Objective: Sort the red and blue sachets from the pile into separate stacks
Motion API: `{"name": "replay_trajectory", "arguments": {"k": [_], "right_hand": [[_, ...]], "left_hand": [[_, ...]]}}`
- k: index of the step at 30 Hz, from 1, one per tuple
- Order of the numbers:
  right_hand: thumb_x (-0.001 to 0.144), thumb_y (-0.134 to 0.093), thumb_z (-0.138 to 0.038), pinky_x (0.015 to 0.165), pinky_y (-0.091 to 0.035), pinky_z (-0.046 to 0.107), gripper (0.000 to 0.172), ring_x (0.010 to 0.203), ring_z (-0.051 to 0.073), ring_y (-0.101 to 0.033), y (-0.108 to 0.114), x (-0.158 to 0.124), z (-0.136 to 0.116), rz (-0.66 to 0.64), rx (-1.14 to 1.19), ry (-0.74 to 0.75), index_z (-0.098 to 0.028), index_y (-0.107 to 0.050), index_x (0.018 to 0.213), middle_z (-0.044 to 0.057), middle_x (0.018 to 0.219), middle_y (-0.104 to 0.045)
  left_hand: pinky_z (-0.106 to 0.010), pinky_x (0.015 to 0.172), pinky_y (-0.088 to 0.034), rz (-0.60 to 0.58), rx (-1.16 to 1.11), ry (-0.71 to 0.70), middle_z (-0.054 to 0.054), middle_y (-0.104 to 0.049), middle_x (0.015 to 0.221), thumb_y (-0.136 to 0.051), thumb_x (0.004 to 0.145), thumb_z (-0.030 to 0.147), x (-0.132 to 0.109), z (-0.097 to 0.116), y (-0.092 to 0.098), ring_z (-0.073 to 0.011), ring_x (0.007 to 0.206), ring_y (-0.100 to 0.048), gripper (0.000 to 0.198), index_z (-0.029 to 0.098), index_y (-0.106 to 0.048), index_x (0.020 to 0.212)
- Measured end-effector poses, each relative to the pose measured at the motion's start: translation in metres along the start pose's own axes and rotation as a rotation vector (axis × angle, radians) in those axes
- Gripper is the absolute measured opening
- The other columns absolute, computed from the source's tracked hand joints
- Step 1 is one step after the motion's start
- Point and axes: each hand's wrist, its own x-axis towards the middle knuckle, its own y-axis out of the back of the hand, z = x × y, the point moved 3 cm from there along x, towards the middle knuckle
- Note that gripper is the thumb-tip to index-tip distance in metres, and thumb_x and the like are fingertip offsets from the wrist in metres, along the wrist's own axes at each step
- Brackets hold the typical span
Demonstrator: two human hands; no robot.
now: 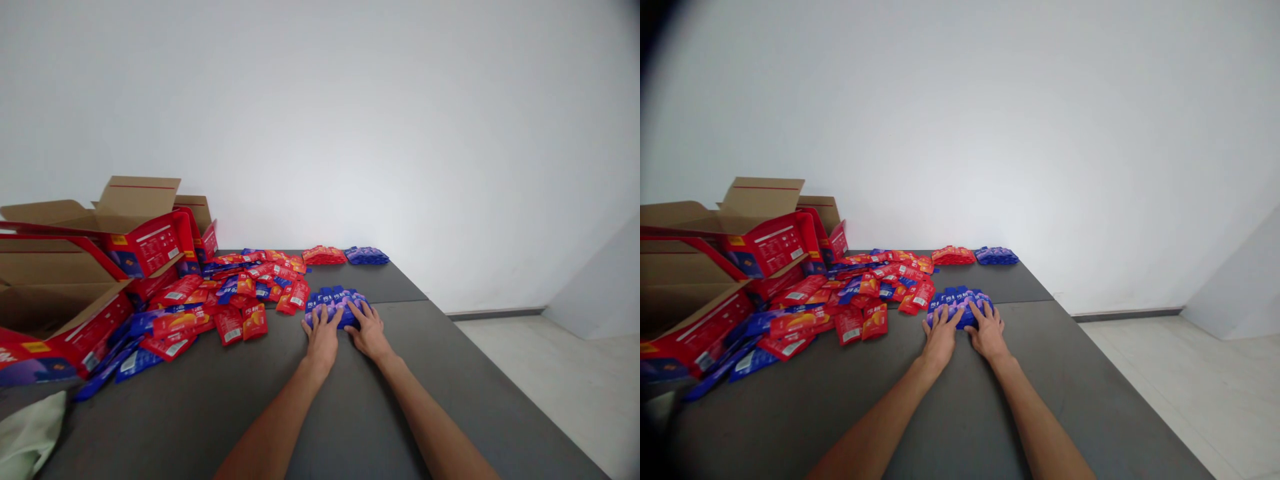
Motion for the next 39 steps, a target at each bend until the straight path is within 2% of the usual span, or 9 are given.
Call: {"name": "replay_trajectory", "arguments": {"k": [9,14,19,29,39], "right_hand": [[0.088,-0.058,-0.038,0.105,-0.03,0.056,0.067,0.137,0.036,-0.032,-0.012,0.028,0.022,0.058,-0.025,0.074,-0.037,-0.03,0.149,0.01,0.153,-0.032],[0.088,-0.056,-0.037,0.107,-0.028,0.058,0.07,0.137,0.036,-0.031,-0.017,0.046,0.034,0.083,-0.028,0.132,-0.037,-0.026,0.151,0.007,0.153,-0.034],[0.089,-0.055,-0.037,0.107,-0.028,0.06,0.069,0.138,0.037,-0.03,-0.016,0.057,0.044,0.086,-0.014,0.124,-0.038,-0.025,0.151,0.007,0.154,-0.032],[0.091,-0.052,-0.04,0.104,-0.031,0.062,0.064,0.141,0.039,-0.024,0.0,0.085,0.072,-0.016,0.007,0.064,-0.037,-0.027,0.15,0.008,0.157,-0.026],[0.092,-0.051,-0.04,0.103,-0.035,0.062,0.062,0.141,0.04,-0.025,0.009,0.13,0.123,-0.065,-0.035,0.019,-0.038,-0.028,0.15,0.007,0.157,-0.026]], "left_hand": [[-0.068,0.11,-0.018,0.013,0.11,-0.026,-0.006,-0.025,0.159,-0.037,0.095,0.018,0.027,0.009,-0.008,-0.0349,0.145,-0.019,0.061,0.046,-0.027,0.147],[-0.067,0.11,-0.019,0.018,0.15,-0.025,-0.006,-0.024,0.159,-0.038,0.095,0.018,0.045,0.014,-0.014,-0.0349,0.145,-0.02,0.062,0.047,-0.024,0.148],[-0.065,0.11,-0.021,0.005,0.167,-0.035,-0.006,-0.025,0.159,-0.039,0.095,0.019,0.061,0.021,-0.018,-0.0345,0.145,-0.021,0.063,0.046,-0.023,0.149],[-0.067,0.109,-0.023,-0.065,0.163,-0.003,-0.008,-0.025,0.159,-0.039,0.094,0.015,0.097,0.05,-0.029,-0.0332,0.146,-0.019,0.065,0.045,-0.021,0.149],[-0.067,0.109,-0.022,-0.114,0.139,0.017,-0.007,-0.023,0.16,-0.041,0.092,0.013,0.154,0.088,-0.057,-0.0347,0.145,-0.02,0.069,0.045,-0.02,0.149]]}}
